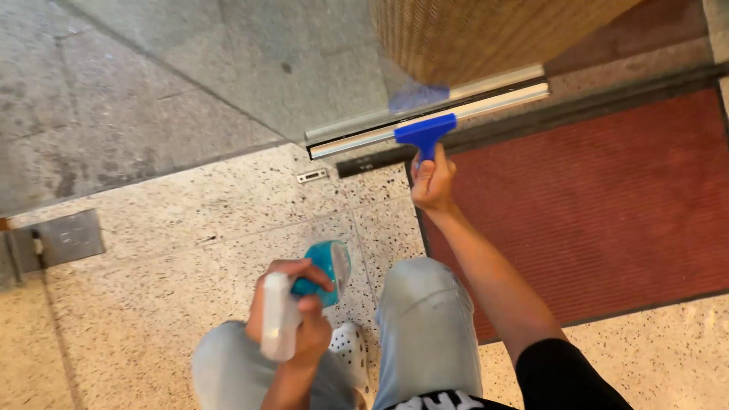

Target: Cleaning glass doors and panels using a spray bottle and a squeegee.

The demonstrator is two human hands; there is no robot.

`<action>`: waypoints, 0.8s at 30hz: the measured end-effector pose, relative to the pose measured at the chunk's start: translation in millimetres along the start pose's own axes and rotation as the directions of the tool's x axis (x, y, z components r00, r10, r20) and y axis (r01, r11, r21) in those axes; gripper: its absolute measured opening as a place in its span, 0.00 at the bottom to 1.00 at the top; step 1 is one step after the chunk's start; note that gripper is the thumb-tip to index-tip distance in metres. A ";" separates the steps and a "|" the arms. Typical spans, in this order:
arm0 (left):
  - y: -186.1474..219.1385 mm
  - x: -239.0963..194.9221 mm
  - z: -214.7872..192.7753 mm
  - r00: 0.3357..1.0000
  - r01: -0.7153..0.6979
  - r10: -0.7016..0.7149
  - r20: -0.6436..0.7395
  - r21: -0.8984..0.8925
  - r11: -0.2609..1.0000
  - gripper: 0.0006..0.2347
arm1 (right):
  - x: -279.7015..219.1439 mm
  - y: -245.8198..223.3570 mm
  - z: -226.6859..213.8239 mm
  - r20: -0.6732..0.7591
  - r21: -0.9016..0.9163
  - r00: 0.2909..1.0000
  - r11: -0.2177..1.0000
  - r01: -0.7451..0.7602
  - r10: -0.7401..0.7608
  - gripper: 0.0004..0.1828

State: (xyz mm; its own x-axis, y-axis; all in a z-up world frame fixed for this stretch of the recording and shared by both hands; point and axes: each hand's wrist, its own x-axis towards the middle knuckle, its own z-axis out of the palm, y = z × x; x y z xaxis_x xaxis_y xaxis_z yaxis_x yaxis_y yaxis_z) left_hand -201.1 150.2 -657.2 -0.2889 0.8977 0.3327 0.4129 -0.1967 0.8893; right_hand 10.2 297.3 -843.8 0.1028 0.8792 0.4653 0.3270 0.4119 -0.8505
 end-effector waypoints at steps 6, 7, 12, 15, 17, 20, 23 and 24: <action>-41.0 -43.5 0.5 1.000 0.012 -0.010 0.029 -0.051 0.999 0.21 | -57.1 103.5 22.1 -0.003 0.018 0.999 0.999 -0.036 0.036 0.27; -50.5 -52.6 -6.6 0.999 0.020 -0.018 0.041 -0.050 0.999 0.21 | -66.8 120.4 27.3 -0.006 0.014 0.999 0.999 -0.048 0.048 0.27; -93.1 -89.0 -22.9 0.976 0.194 -0.137 0.170 -0.388 0.901 0.20 | -126.4 177.2 41.5 0.036 -0.050 0.930 0.930 -0.363 0.365 0.25; -114.3 -86.5 -52.3 0.872 0.394 -0.173 0.458 -0.446 0.804 0.18 | -145.4 209.8 48.1 0.047 -0.283 0.823 0.798 -0.532 0.566 0.24; -116.3 -81.9 -50.1 0.881 0.369 -0.144 0.451 -0.463 0.806 0.19 | -138.3 204.7 52.5 0.063 -0.373 0.759 0.721 -0.584 0.648 0.24; -102.5 -84.3 -31.8 0.914 0.355 -0.221 0.341 -0.407 0.842 0.18 | -127.0 196.5 46.7 0.067 -0.487 0.641 0.586 -0.647 0.764 0.25; -84.5 -77.8 -12.4 0.947 0.305 -0.256 0.192 -0.294 0.906 0.18 | -117.0 193.2 44.9 0.074 -0.508 0.597 0.545 -0.667 0.799 0.25; -77.3 -75.2 -8.3 0.965 0.239 -0.201 0.167 -0.261 0.935 0.20 | -117.6 191.0 45.6 0.078 -0.513 0.595 0.544 -0.664 0.800 0.24</action>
State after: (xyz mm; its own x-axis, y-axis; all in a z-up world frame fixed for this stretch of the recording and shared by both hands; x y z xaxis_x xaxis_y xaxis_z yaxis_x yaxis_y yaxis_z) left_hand -218.5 94.6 -748.3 -0.2174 0.9719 0.0904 0.0918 -0.0718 0.9932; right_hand 17.7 283.5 -1072.1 0.2494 0.8711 -0.4231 0.5916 -0.4829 -0.6456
